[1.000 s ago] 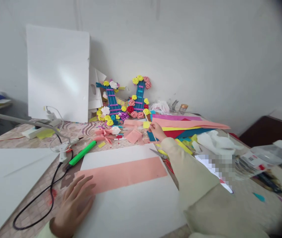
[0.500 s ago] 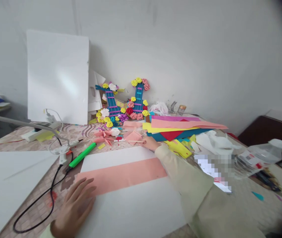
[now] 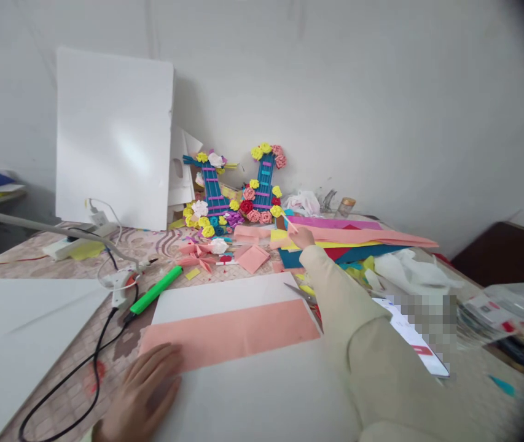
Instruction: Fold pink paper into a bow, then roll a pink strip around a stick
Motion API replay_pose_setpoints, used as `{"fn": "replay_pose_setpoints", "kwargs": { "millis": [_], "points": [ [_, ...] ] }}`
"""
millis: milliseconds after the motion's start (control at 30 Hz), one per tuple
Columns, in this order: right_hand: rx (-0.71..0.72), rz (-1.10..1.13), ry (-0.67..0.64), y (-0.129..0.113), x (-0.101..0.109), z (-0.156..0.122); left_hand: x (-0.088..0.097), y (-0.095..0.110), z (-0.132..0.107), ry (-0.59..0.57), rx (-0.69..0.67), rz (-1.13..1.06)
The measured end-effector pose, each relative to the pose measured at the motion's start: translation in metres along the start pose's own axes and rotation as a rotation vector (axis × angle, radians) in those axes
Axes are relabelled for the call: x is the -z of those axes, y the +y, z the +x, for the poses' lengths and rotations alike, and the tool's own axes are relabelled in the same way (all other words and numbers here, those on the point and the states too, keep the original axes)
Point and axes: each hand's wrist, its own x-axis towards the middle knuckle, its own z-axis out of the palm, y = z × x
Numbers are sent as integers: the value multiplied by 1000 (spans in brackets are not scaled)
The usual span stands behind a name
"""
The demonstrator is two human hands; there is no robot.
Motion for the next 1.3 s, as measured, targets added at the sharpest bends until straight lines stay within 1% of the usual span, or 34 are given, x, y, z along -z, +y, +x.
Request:
{"fn": "replay_pose_setpoints", "kwargs": {
  "millis": [100, 167, 233, 300, 367, 433, 467, 500, 533, 567, 667, 700, 767, 833, 867, 933, 1000, 1067, 1100, 1167, 1200, 1267, 1300],
  "points": [
    [14, 27, 48, 1, 19, -9, -1, 0, 0, -3, -9, -10],
    [67, 53, 50, 1, 32, -25, -3, -2, 0, 2, -29, -13],
    [160, 88, 15, 0, 42, -53, -5, -4, -1, 17, -58, -6],
    [280, 132, -71, -4, 45, -93, -4, -6, 0, 44, -82, -18],
    [403, 169, -175, -11, 40, -141, 1, -3, 2, 79, -84, -68],
    [544, 199, -319, -19, 29, -188, 10, 4, 8, 101, -64, -119],
    [686, 223, -404, -24, 24, -209, 14, 9, 11, 48, -66, -121],
    [780, 226, -444, -29, 18, -227, 18, 15, 15, 16, -81, -116],
    [834, 213, -456, -33, 13, -242, 22, 22, 20, 28, -125, -111],
    [866, 194, -471, -37, 9, -255, 24, 29, 25, -11, -164, -100],
    [913, 184, -496, -47, 6, -276, 28, 49, 42, -20, -334, -119],
    [923, 190, -498, -49, 7, -279, 29, 54, 47, -39, -358, -151],
    [939, 206, -490, -49, 10, -277, 29, 59, 54, -77, -343, -223],
    [930, 210, -450, -41, 13, -269, 25, 58, 56, -81, -283, -259],
    [904, 207, -407, -35, 14, -263, 22, 54, 55, -61, -249, -261],
    [800, 192, -289, -18, 16, -248, 11, 43, 49, -56, -185, -226],
    [610, 198, -158, 1, 19, -233, -2, 30, 40, -51, -126, -193],
    [483, 189, -104, 20, 23, -219, -14, 19, 32, -47, -103, -137],
    [459, 181, -90, 26, 25, -213, -18, 15, 29, -54, -98, -107],
    [447, 165, -81, 34, 28, -202, -23, 12, 27, -59, -128, -56],
    [457, 157, -83, 33, 29, -195, -24, 12, 27, -57, -143, -39],
    [497, 137, -98, 25, 28, -179, -24, 16, 29, -42, -135, -31],
    [525, 125, -106, 18, 25, -170, -23, 19, 29, -39, -108, -43]
  ]
}}
